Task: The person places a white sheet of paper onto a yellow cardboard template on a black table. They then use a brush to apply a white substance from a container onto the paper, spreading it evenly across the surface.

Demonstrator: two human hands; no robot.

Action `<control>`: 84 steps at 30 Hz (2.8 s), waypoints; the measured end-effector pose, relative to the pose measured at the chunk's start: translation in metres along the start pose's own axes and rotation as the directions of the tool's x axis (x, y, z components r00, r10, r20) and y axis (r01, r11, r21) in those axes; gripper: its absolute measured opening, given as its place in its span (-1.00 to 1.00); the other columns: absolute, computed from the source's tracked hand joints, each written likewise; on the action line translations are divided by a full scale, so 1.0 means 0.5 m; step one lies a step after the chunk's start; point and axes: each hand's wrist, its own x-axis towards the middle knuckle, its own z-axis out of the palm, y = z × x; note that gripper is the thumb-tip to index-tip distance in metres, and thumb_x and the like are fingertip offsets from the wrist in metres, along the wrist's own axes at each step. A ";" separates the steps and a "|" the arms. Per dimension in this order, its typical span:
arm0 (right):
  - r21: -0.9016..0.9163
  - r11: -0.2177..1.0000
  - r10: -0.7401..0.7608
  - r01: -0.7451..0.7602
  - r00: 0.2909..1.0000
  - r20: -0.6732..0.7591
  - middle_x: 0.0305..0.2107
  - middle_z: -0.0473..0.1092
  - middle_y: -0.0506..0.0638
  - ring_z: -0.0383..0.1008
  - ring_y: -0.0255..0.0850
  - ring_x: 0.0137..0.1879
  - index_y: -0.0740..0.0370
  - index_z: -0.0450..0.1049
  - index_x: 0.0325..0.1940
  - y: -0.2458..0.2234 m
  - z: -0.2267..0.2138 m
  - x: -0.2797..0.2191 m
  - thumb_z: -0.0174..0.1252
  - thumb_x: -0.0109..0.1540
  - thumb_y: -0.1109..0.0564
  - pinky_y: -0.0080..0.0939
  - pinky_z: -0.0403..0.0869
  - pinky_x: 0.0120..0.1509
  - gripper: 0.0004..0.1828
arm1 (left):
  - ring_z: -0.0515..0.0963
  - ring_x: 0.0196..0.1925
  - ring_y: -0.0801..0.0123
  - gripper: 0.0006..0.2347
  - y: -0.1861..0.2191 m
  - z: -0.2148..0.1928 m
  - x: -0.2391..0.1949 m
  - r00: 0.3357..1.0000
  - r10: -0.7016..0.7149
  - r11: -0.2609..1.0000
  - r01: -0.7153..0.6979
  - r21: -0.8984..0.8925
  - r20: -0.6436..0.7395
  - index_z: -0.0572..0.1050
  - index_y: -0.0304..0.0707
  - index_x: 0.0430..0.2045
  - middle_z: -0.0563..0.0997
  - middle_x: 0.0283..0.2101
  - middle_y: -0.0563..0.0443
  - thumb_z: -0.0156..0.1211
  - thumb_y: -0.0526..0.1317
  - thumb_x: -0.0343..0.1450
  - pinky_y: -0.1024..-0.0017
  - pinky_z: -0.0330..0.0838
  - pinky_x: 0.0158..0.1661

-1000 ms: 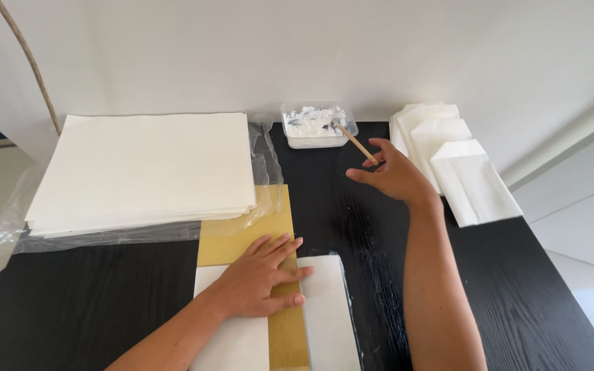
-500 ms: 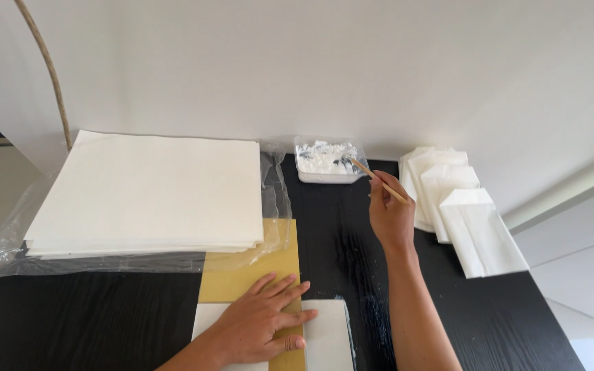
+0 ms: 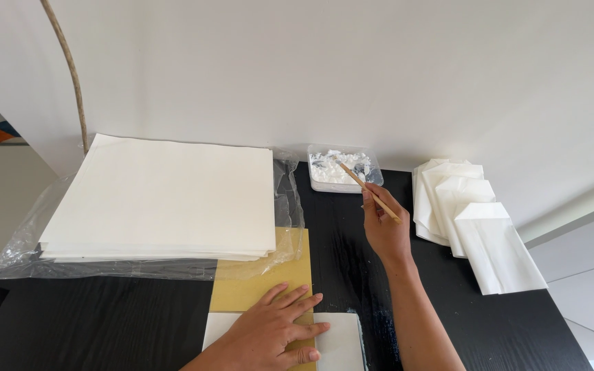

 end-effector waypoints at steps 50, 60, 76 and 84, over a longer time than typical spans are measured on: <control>0.255 0.954 0.110 -0.157 0.976 0.189 -0.50 0.45 0.20 0.35 -0.17 -0.61 0.34 0.32 0.03 -0.173 -0.242 -0.124 -0.14 0.49 0.11 -0.29 0.36 -0.60 -0.77 | -0.04 0.56 0.00 -0.41 0.027 -0.003 0.001 0.991 -0.123 0.984 0.115 0.139 0.050 0.43 0.21 0.24 0.11 0.49 -0.12 -0.30 0.34 0.42 -0.05 -0.40 0.43; 0.275 0.958 0.010 -0.081 0.968 0.249 -0.56 0.47 0.20 0.39 -0.19 -0.67 0.36 0.30 -0.02 -0.085 -0.167 -0.166 -0.23 0.50 0.05 -0.29 0.39 -0.63 -0.69 | -0.03 0.59 0.01 -0.45 0.028 0.000 0.003 0.981 -0.183 0.966 0.167 0.197 0.069 0.42 0.25 0.26 0.15 0.52 -0.05 -0.14 0.33 0.43 -0.11 -0.35 0.46; 0.215 0.977 -0.038 0.000 0.984 0.175 -0.58 0.43 0.14 0.33 -0.24 -0.64 0.37 0.31 -0.02 -0.092 -0.157 -0.174 -0.22 0.50 0.06 -0.27 0.41 -0.48 -0.69 | 0.02 0.57 0.03 -0.45 0.045 -0.014 0.010 0.970 -0.206 0.943 0.162 0.291 0.129 0.37 0.27 0.30 0.17 0.50 -0.08 -0.26 0.33 0.47 -0.09 -0.29 0.46; 0.200 0.980 -0.043 0.014 0.989 0.140 -0.55 0.44 0.13 0.32 -0.24 -0.60 0.40 0.38 0.06 -0.114 -0.160 -0.181 -0.19 0.50 0.06 -0.28 0.41 -0.42 -0.66 | -0.04 0.59 0.05 -0.46 0.052 -0.017 0.011 0.957 -0.245 0.936 0.193 0.295 0.153 0.33 0.30 0.33 0.11 0.53 -0.06 -0.28 0.31 0.48 -0.07 -0.31 0.46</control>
